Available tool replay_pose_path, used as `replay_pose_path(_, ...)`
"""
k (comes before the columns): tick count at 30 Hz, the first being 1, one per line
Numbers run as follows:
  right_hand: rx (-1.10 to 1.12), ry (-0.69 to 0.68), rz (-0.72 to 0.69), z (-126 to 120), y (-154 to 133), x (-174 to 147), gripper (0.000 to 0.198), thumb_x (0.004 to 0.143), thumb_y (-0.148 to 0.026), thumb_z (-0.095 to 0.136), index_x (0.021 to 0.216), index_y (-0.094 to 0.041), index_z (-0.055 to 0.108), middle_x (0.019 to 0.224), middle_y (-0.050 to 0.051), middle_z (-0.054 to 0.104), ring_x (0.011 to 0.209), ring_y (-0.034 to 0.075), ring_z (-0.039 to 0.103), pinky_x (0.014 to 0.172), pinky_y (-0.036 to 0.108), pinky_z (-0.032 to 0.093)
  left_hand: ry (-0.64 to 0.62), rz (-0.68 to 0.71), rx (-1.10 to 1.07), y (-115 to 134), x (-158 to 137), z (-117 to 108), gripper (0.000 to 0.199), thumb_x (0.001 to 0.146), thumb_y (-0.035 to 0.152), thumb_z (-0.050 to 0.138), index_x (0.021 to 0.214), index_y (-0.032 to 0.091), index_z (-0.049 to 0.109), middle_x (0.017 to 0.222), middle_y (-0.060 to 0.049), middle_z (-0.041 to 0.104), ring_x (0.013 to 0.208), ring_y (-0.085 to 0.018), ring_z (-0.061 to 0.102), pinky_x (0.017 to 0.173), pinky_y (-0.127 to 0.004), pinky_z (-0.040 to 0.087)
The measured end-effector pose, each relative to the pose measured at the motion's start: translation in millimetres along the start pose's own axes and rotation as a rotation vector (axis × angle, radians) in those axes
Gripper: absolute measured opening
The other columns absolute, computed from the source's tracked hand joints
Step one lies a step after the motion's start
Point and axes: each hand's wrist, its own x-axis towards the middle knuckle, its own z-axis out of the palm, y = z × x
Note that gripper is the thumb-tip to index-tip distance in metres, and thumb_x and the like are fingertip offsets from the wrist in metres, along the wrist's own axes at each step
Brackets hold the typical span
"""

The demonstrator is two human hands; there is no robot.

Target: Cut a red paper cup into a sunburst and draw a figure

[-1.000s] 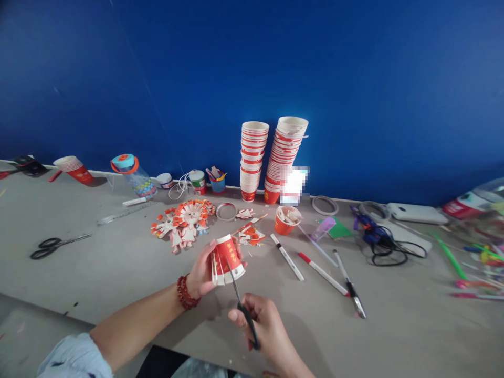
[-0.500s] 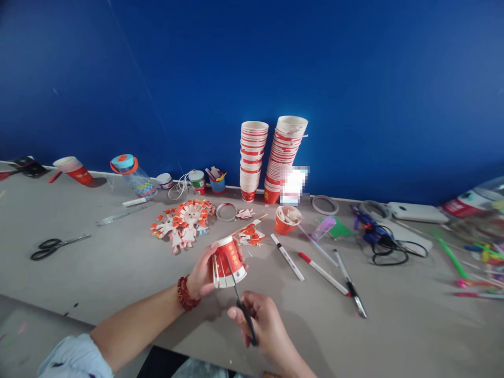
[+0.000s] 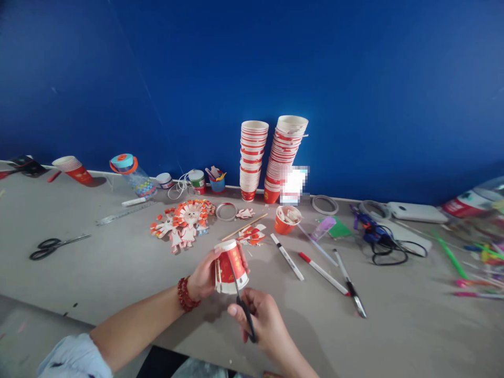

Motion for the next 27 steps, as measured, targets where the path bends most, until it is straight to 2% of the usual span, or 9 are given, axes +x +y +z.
replay_pose_path(16, -0.062, 0.073, 0.018, 0, 5, 2, 0.065, 0.065, -0.085, 0.055, 0.058, -0.023, 0.037, 0.038, -0.007, 0.04, 0.032, 0.007, 0.037, 0.036, 0.02, 0.026, -0.003, 0.037, 0.049, -1, -1, 1, 0.044, 0.085, 0.048, 0.062, 0.111, 0.012, 0.063, 0.094, -0.015, 0.069, 0.086, -0.027, 0.068, 0.077, -0.038, 0.051)
replay_pose_path(21, -0.061, 0.093, 0.035, 0, 10, 7, 0.064, 0.062, -0.081, 0.063, 0.058, -0.023, 0.036, 0.037, -0.008, 0.038, 0.032, 0.008, 0.041, 0.036, 0.019, 0.026, 0.129, 0.144, 0.083, -5, -1, 2, 0.037, 0.083, 0.039, 0.069, 0.111, 0.017, 0.062, 0.109, -0.013, 0.068, 0.098, -0.028, 0.067, 0.086, -0.041, 0.052)
replay_pose_path(23, -0.055, 0.075, 0.051, 1, 8, 6, 0.064, 0.061, -0.078, 0.067, 0.058, -0.023, 0.035, 0.039, -0.009, 0.038, 0.033, 0.009, 0.043, 0.037, 0.019, 0.027, 0.182, 0.168, 0.092, -5, 0, 2, 0.036, 0.082, 0.034, 0.071, 0.113, 0.018, 0.06, 0.105, -0.012, 0.069, 0.098, -0.028, 0.067, 0.089, -0.043, 0.051)
replay_pose_path(27, 0.013, -0.015, 0.085, 3, 5, -5, 0.064, 0.058, -0.073, 0.074, 0.059, -0.022, 0.035, 0.047, -0.01, 0.034, 0.038, 0.007, 0.043, 0.038, 0.017, 0.031, 0.254, 0.167, 0.035, 2, 3, 3, 0.028, 0.087, 0.038, 0.064, 0.103, 0.015, 0.063, 0.096, -0.011, 0.07, 0.093, -0.026, 0.068, 0.094, -0.046, 0.05)
